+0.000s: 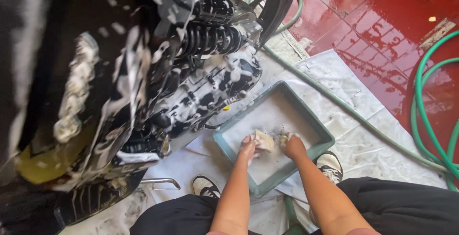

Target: The person scrubs a black motorcycle with a soapy sponge, focusing on the rear wheel, engine, and seat areas. They repeatedly dip the sponge into a tray of soapy water to continue cleaning the vehicle's body and components.

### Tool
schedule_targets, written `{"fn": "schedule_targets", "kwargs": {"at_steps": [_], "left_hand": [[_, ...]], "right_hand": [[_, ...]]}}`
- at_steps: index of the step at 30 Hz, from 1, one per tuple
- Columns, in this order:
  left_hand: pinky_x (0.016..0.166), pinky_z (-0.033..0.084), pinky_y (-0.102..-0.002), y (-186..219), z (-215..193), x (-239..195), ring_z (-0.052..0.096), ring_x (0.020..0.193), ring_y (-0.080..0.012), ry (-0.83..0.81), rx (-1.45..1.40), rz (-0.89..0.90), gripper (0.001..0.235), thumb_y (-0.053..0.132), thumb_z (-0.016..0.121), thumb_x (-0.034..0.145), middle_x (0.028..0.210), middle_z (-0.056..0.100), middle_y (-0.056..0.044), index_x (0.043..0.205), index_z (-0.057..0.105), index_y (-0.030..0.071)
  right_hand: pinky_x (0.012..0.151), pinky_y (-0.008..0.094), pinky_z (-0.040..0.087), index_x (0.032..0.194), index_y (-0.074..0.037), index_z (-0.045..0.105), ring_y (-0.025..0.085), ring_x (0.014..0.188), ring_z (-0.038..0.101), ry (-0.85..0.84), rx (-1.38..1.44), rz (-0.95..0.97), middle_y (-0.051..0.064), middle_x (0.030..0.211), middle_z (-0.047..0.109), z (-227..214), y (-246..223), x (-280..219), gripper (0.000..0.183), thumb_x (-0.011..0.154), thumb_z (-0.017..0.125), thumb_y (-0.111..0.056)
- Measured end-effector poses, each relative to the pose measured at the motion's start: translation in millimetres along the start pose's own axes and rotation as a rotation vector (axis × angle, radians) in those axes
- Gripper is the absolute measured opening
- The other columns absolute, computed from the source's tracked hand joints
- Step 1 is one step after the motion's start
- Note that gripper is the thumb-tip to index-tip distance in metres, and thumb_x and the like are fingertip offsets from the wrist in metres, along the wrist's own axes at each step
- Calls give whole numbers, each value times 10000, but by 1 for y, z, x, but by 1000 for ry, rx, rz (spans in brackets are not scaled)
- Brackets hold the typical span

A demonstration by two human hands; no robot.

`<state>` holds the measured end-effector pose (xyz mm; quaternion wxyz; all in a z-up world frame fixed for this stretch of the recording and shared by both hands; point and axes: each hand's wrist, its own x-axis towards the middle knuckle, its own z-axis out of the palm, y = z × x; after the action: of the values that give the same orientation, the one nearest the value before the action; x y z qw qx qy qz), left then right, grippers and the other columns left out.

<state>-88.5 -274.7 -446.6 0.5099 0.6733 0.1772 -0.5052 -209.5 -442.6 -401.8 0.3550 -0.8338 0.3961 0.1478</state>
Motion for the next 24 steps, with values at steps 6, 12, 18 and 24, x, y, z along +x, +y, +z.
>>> {"fn": "schedule_targets", "kwargs": {"at_steps": [6, 12, 18, 24], "left_hand": [[1000, 531, -432, 24, 4, -67, 615, 1194, -330, 24, -66, 441, 720, -109, 670, 747, 1337, 546, -253, 1441, 533, 24], [975, 580, -343, 17, 26, -86, 679, 1129, -236, 45, 664, 535, 685, 198, 804, 671, 1271, 594, -30, 1312, 664, 394], [1071, 523, -387, 40, 18, -200, 571, 1297, -329, 268, 471, 751, 717, 418, 838, 751, 1327, 574, -139, 1381, 577, 196], [1152, 450, -368, 32, -11, -216, 504, 1387, -248, 290, 563, 630, 736, 587, 745, 797, 1424, 496, -33, 1432, 520, 289]], "right_hand": [[1049, 498, 501, 1367, -257, 662, 386, 1216, 647, -74, 452, 69, 177, 1265, 710, -10, -42, -19, 518, 894, 637, -465], [1001, 702, 470, 1421, -124, 510, 506, 1268, 544, -362, 1191, 364, 194, 1473, 467, -90, -129, -115, 593, 954, 604, -477], [963, 594, 535, 1433, -241, 479, 360, 1182, 598, -370, 1397, 322, 81, 1366, 546, -41, -98, -56, 508, 994, 614, -458], [603, 288, 522, 1051, -133, 529, 201, 721, 653, -430, 1337, 228, 18, 833, 645, -68, -150, -79, 264, 890, 721, -214]]}}
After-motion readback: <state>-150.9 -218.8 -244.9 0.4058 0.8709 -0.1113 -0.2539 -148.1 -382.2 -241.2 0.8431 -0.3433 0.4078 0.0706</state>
